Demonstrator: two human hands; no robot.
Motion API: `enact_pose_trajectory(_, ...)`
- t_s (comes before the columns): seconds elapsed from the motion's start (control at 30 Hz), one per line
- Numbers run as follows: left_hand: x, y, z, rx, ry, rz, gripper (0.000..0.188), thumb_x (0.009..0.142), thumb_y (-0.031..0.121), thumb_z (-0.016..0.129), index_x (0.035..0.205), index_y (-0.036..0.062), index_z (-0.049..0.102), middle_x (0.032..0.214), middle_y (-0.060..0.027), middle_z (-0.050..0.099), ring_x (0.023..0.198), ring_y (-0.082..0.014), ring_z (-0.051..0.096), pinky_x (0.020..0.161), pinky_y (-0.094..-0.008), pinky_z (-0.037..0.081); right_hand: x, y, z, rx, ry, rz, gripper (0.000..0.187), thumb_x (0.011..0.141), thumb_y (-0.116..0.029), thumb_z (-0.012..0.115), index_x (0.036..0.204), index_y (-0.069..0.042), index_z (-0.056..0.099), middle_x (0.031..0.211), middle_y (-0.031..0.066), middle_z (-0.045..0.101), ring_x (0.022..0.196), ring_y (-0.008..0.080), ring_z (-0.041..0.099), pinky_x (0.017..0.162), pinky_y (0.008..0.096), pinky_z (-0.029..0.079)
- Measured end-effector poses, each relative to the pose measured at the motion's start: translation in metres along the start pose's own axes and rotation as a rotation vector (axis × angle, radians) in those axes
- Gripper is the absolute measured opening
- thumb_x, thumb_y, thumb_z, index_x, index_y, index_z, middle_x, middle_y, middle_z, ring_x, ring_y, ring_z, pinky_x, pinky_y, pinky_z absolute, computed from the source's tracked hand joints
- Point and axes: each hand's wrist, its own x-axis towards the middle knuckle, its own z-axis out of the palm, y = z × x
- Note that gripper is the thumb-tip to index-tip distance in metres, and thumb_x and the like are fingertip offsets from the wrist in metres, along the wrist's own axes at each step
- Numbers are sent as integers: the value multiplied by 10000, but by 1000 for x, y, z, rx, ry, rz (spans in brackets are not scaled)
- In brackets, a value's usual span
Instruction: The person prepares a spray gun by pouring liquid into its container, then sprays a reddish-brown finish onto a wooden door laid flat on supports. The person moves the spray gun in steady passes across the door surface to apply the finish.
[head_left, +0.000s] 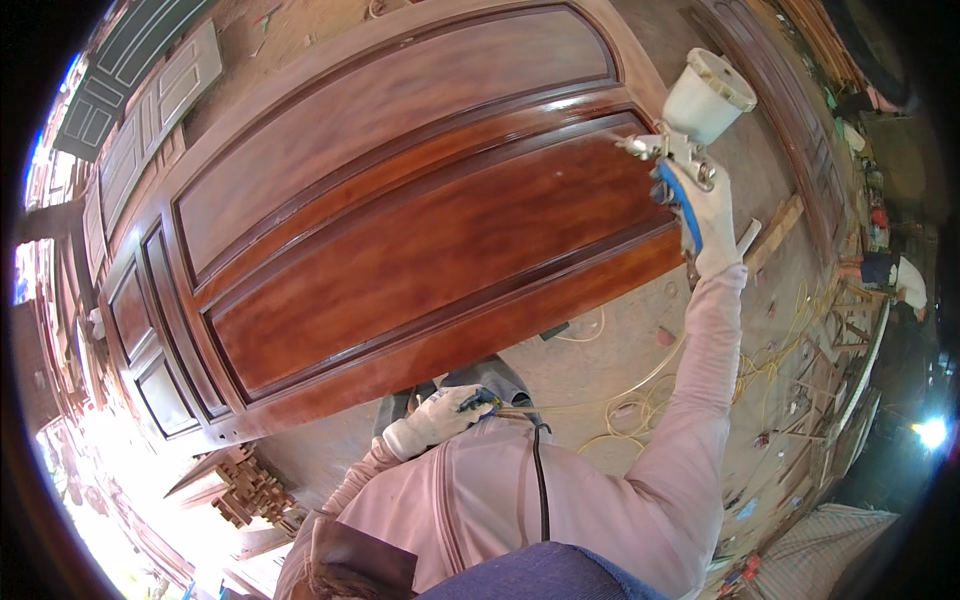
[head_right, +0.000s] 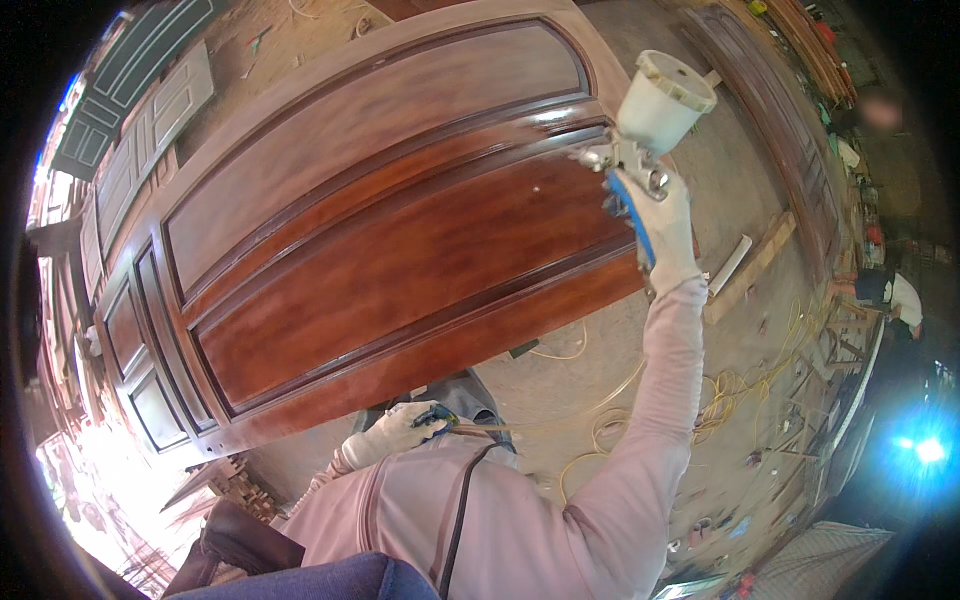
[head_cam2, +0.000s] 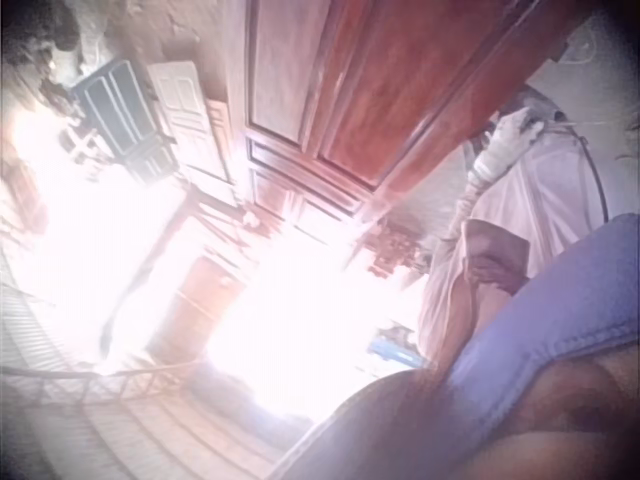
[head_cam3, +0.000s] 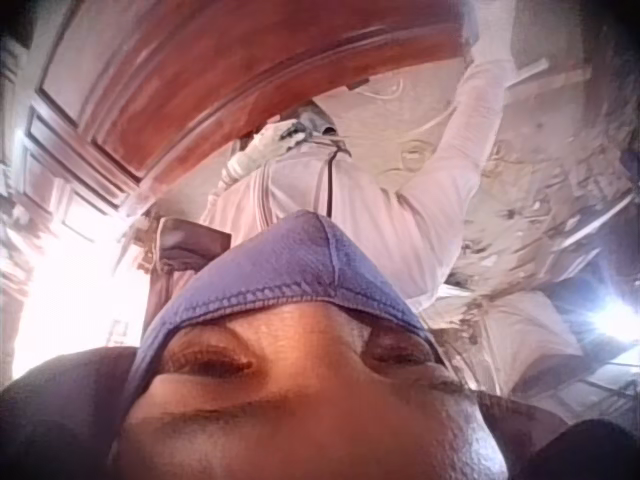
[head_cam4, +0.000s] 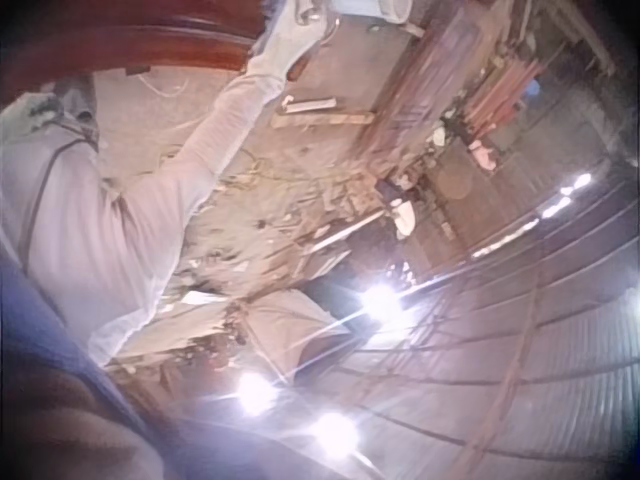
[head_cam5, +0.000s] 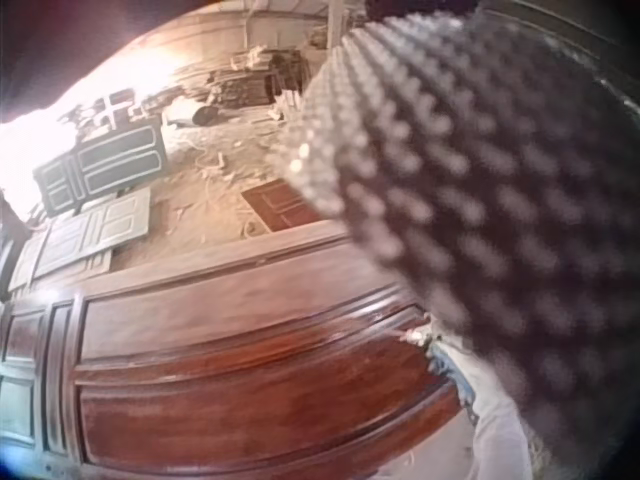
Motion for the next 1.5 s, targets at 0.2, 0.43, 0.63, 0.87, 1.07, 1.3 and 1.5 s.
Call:
enact_pose_trajectory(0.2,9,13,1,-108,17,36,238,939,211,634,1069,13,651,941,-159,693,853,-279,657,765,-363,503,58,41,-61,-422,431,-244,349,842,-255,749,1018,39,682,847,130,725,727,227,686,657,365,512)
enact_pose_trajectory(0.43,14,-15,14,-34,81,125,230,940,201,635,1073,14,649,944,-154,692,852,-272,655,764,-352,500,20,20,-35,-415,363,-215,303,867,-223,728,1069,-4,674,825,78,703,611,154,639,555,298,486)
enact_pose_trajectory(0.63,5,-7,9,28,125,60,251,947,240,621,1082,29,651,962,-149,694,896,-304,654,788,-372,501,40,46,-48,-357,364,-216,260,890,-183,709,1045,25,694,823,45,698,657,115,656,574,253,529)
enact_pose_trajectory(0.87,0,-15,11,-95,151,60,254,948,230,622,1096,26,649,973,-141,696,902,-281,657,807,-359,502,86,26,-7,-464,430,-343,299,873,-205,707,1061,27,690,998,160,729,925,270,694,823,377,506)
enact_pose_trajectory(1.07,-34,-38,2,-183,183,-31,426,935,319,634,1166,-38,627,1069,-211,689,1011,-333,658,868,-379,518,23,-16,70,-251,116,-229,247,886,-111,698,1096,17,690,874,53,715,661,96,644,569,255,515)
enact_pose_trajectory(1.3,-100,-62,-24,-220,263,-76,359,929,312,615,1133,19,646,1076,-191,683,1009,-345,647,869,-402,501,-44,-61,184,-185,-112,-172,222,898,-84,680,1104,-2,696,843,17,699,662,61,619,560,223,481)
enact_pose_trajectory(1.5,-173,-94,-44,-412,333,-80,330,939,294,613,1133,30,654,1054,-176,693,983,-313,657,857,-378,497,-80,-81,306,-73,-331,-250,254,876,-112,716,1100,6,692,851,33,695,652,70,626,576,234,502)
